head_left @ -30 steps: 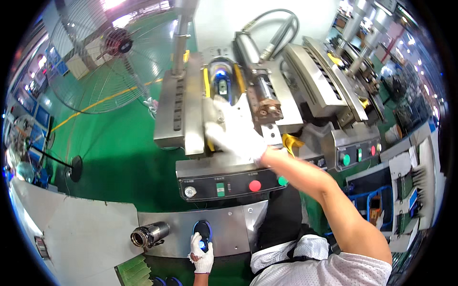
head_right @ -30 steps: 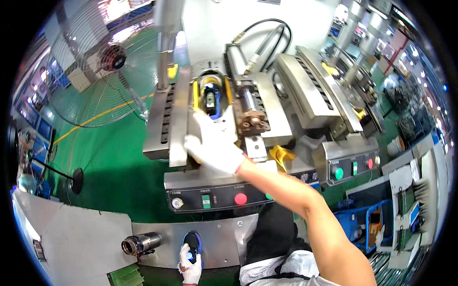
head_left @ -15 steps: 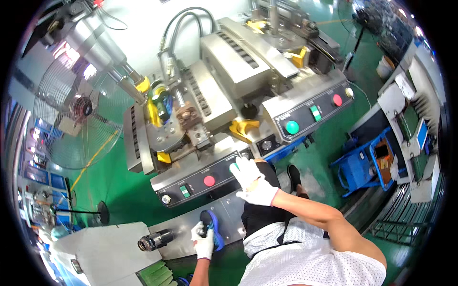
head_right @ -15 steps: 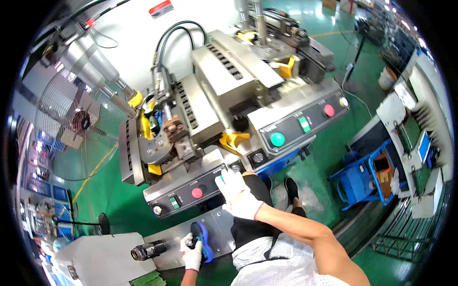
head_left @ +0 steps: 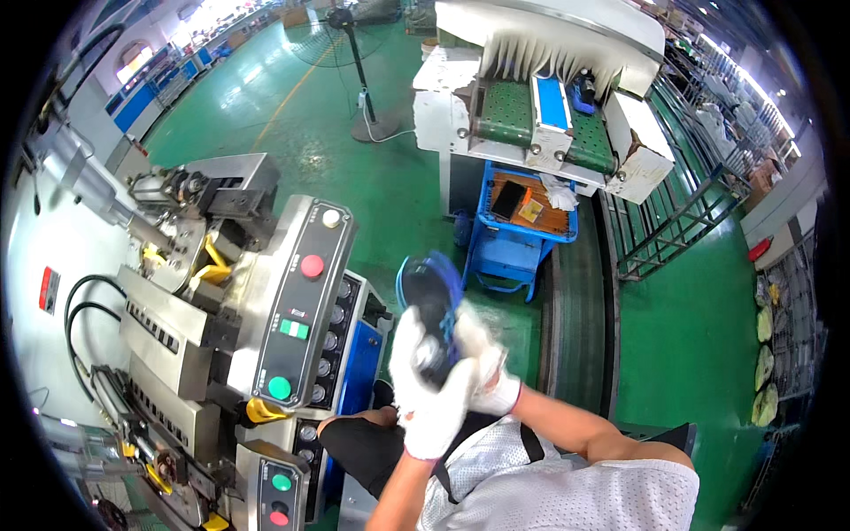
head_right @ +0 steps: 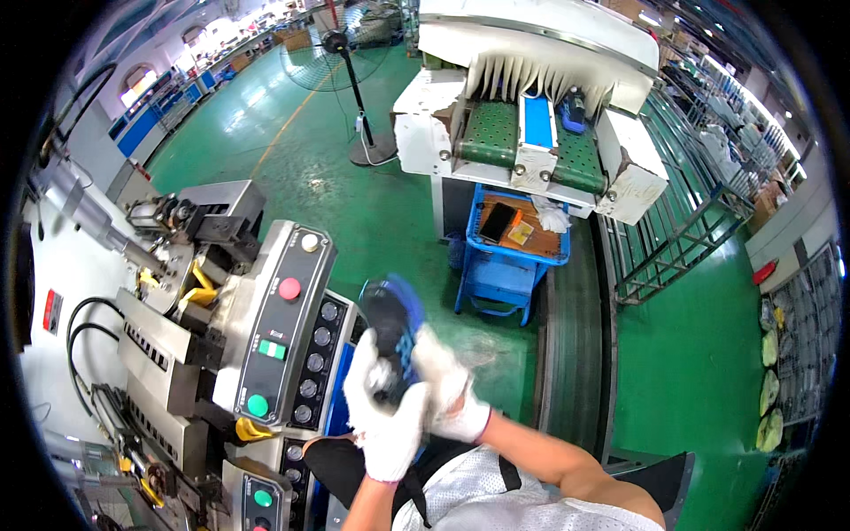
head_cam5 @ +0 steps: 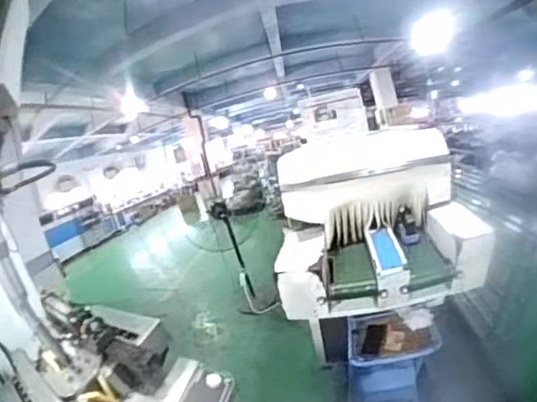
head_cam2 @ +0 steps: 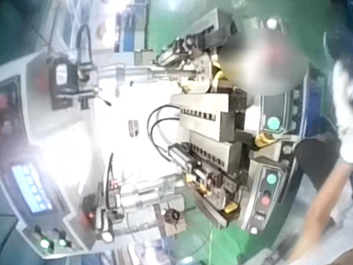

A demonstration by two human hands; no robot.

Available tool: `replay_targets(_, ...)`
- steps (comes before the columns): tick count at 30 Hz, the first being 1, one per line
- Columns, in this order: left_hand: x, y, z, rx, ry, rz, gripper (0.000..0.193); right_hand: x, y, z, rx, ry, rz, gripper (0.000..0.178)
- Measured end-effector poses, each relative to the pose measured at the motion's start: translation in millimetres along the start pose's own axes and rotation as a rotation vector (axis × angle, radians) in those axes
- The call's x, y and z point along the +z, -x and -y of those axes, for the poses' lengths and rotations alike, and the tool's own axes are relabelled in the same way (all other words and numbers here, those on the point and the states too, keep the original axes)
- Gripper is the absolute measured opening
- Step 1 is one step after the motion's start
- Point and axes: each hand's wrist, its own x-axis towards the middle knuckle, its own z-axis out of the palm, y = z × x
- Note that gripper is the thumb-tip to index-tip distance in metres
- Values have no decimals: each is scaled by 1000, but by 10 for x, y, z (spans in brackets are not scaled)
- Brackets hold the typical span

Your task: The person places shoes into a specialized heat-pressing or shaping machine, activates the machine using a green button, and then moves the processed shoes onto a lower rack or conveyor.

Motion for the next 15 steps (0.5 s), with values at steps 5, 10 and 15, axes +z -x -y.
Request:
replay_targets(5,511,-579,93,555,-176,369,100,-1153,-1451,-840,-65,204,-628,90)
replay_targets(10,-119,-87,964,129,-383,350,76,-2033,-3356,-1908,462,771,-597,97)
replay_targets(15,-515,744,1465,-256,-338,257,67,-4472,-4328,-2661,600,994,-288,73)
